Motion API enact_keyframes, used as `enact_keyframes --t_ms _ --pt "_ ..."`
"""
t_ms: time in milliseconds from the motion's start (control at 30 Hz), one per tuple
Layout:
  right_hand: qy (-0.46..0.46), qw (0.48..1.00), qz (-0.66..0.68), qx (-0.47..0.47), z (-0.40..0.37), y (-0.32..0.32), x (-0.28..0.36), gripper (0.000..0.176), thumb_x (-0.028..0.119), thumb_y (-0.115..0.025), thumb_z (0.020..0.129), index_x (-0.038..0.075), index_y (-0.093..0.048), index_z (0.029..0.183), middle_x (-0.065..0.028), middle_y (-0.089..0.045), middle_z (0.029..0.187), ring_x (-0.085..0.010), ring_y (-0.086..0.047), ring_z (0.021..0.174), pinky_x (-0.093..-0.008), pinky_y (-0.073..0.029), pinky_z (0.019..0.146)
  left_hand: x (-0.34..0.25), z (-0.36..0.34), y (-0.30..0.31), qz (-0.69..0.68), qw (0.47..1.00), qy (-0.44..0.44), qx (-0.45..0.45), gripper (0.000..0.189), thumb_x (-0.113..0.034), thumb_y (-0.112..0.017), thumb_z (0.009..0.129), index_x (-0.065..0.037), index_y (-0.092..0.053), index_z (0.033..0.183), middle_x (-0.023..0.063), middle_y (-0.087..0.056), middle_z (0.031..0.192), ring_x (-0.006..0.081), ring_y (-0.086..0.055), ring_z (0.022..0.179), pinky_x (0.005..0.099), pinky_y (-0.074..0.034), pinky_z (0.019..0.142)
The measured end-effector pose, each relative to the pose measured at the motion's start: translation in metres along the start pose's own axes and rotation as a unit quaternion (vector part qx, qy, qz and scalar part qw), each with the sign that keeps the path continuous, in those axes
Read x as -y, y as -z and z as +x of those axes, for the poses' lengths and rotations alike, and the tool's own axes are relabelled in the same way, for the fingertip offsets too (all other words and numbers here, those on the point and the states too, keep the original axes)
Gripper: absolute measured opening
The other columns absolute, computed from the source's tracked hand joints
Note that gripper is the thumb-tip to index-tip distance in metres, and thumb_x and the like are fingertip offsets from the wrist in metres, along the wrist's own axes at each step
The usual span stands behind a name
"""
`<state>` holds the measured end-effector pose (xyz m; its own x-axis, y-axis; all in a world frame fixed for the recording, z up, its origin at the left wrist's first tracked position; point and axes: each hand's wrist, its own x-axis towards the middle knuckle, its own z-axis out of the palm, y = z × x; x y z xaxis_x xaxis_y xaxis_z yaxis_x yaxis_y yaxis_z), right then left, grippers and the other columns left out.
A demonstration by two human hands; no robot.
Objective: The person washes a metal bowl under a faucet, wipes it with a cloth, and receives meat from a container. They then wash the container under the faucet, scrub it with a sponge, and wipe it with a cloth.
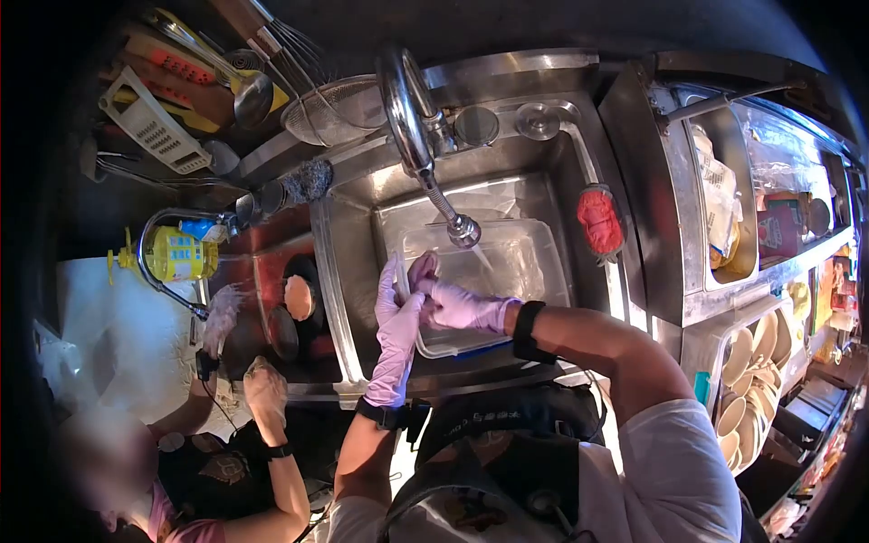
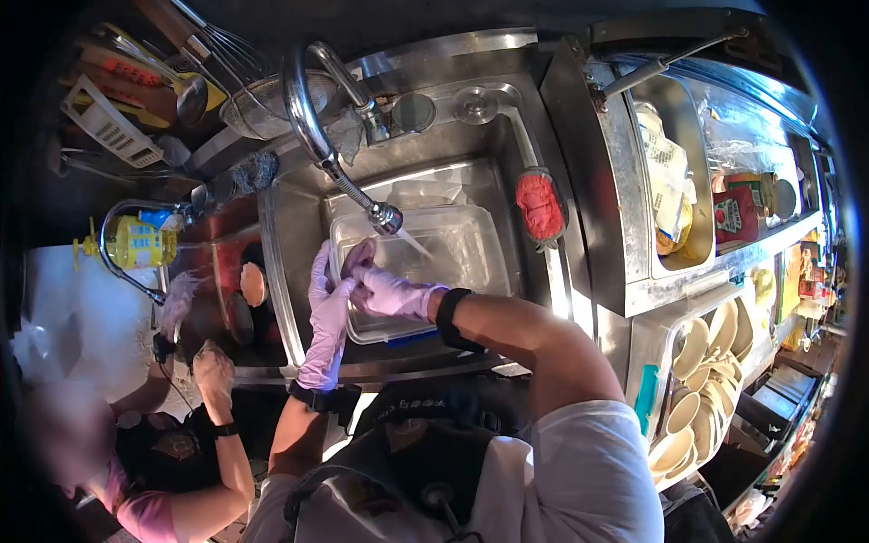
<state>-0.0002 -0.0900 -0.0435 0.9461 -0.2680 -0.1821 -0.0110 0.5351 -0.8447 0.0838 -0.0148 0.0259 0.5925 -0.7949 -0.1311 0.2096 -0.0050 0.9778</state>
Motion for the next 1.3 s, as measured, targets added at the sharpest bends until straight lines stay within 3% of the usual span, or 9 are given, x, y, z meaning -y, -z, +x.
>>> enact_keyframes --t_ms 133,267,367,500,633,867,967,1167,1300 --pt "-0.048 0.987 0.038 0.148 -0.007 0.031 -0.051 0.007 0.011 -0.052 0.084 0.005 -0.053 0.089 -0.0076 -0.054 0.077 -0.0212 -0.050 0.068 -0.0299 -0.040 0.067 0.006 0.007 0.014 0.140 0.989 -0.027 -0.026 0.070 0.019 -0.052 0.070 -0.003 -0.039 0.136 0.0141 -0.044 0.137 0.0212 -0.042 0.126 0.0309 -0.033 0.105" --pt "0.018 0.868 -0.488 0.086 -0.058 0.066 -0.041 0.018 0.018 -0.051 0.086 0.002 -0.057 0.085 -0.0109 -0.057 0.078 -0.0243 -0.053 0.069 -0.0308 -0.042 0.070 0.003 0.015 0.025 0.119 0.993 -0.016 -0.017 0.070 0.019 -0.053 0.070 -0.002 -0.040 0.135 0.0105 -0.039 0.142 0.0194 -0.036 0.131 0.0296 -0.029 0.107" --pt "-0.085 0.880 -0.467 -0.025 -0.077 0.090 -0.042 0.019 0.018 -0.052 0.085 0.001 -0.058 0.085 -0.0082 -0.057 0.075 -0.0189 -0.051 0.066 -0.0279 -0.041 0.067 -0.017 0.016 0.024 0.144 0.989 0.010 -0.014 0.069 0.018 -0.052 0.072 -0.001 -0.038 0.137 0.0110 -0.038 0.143 0.0193 -0.038 0.130 0.0286 -0.031 0.106" --pt "-0.092 0.986 0.121 -0.066 -0.047 0.089 -0.012 0.016 0.016 -0.052 0.086 0.002 -0.057 0.089 -0.0079 -0.055 0.076 -0.0175 -0.052 0.069 -0.0285 -0.043 0.067 -0.027 0.023 0.026 0.152 0.988 0.036 -0.001 0.068 0.017 -0.049 0.073 0.000 -0.036 0.137 0.0114 -0.036 0.144 0.0195 -0.036 0.131 0.0284 -0.031 0.106" --pt "0.030 0.971 -0.216 -0.099 -0.014 0.086 0.010 0.015 0.014 -0.053 0.086 0.004 -0.053 0.097 -0.0102 -0.055 0.082 -0.0244 -0.060 0.077 -0.0356 -0.049 0.067 -0.031 0.024 0.016 0.177 0.983 0.054 0.016 0.068 0.015 -0.051 0.073 -0.002 -0.037 0.138 0.0109 -0.040 0.141 0.0160 -0.047 0.120 0.0261 -0.039 0.097" --pt "0.196 0.695 -0.691 -0.013 0.015 0.135 -0.031 0.032 0.039 -0.048 0.088 0.014 -0.057 0.106 -0.0165 -0.061 0.095 -0.0325 -0.061 0.088 -0.0427 -0.050 0.078 -0.028 0.020 0.011 0.112 0.991 0.060 0.042 0.072 0.015 -0.053 0.072 -0.008 -0.038 0.139 0.0068 -0.048 0.134 0.0123 -0.053 0.110 0.0224 -0.044 0.088" --pt "0.036 0.760 -0.646 -0.055 -0.008 0.112 0.009 0.039 0.038 -0.050 0.084 0.013 -0.053 0.115 -0.0149 -0.063 0.097 -0.0328 -0.062 0.092 -0.0423 -0.051 0.077 -0.029 0.023 0.009 0.135 0.989 0.064 0.017 0.072 0.015 -0.052 0.072 -0.007 -0.038 0.139 0.0053 -0.047 0.135 0.0112 -0.053 0.109 0.0217 -0.044 0.087" --pt "0.012 0.374 -0.928 0.000 -0.046 0.122 -0.029 0.044 0.034 -0.048 0.085 0.009 -0.051 0.122 -0.0122 -0.054 0.126 -0.0309 -0.053 0.112 -0.0448 -0.049 0.082 -0.048 0.028 -0.002 0.112 0.992 0.049 0.020 0.072 0.014 -0.052 0.071 -0.006 -0.038 0.139 0.0044 -0.048 0.134 0.0091 -0.051 0.111 0.0206 -0.043 0.088" --pt "-0.124 0.592 -0.795 -0.046 -0.042 0.107 -0.052 0.041 0.023 -0.047 0.086 0.007 -0.050 0.124 -0.0120 -0.050 0.129 -0.0287 -0.050 0.116 -0.0486 -0.048 0.081 -0.030 0.031 -0.007 0.181 0.983 -0.032 0.028 0.075 0.013 -0.055 0.070 -0.008 -0.038 0.139 0.0029 -0.048 0.134 0.0068 -0.052 0.105 0.0169 -0.042 0.082"
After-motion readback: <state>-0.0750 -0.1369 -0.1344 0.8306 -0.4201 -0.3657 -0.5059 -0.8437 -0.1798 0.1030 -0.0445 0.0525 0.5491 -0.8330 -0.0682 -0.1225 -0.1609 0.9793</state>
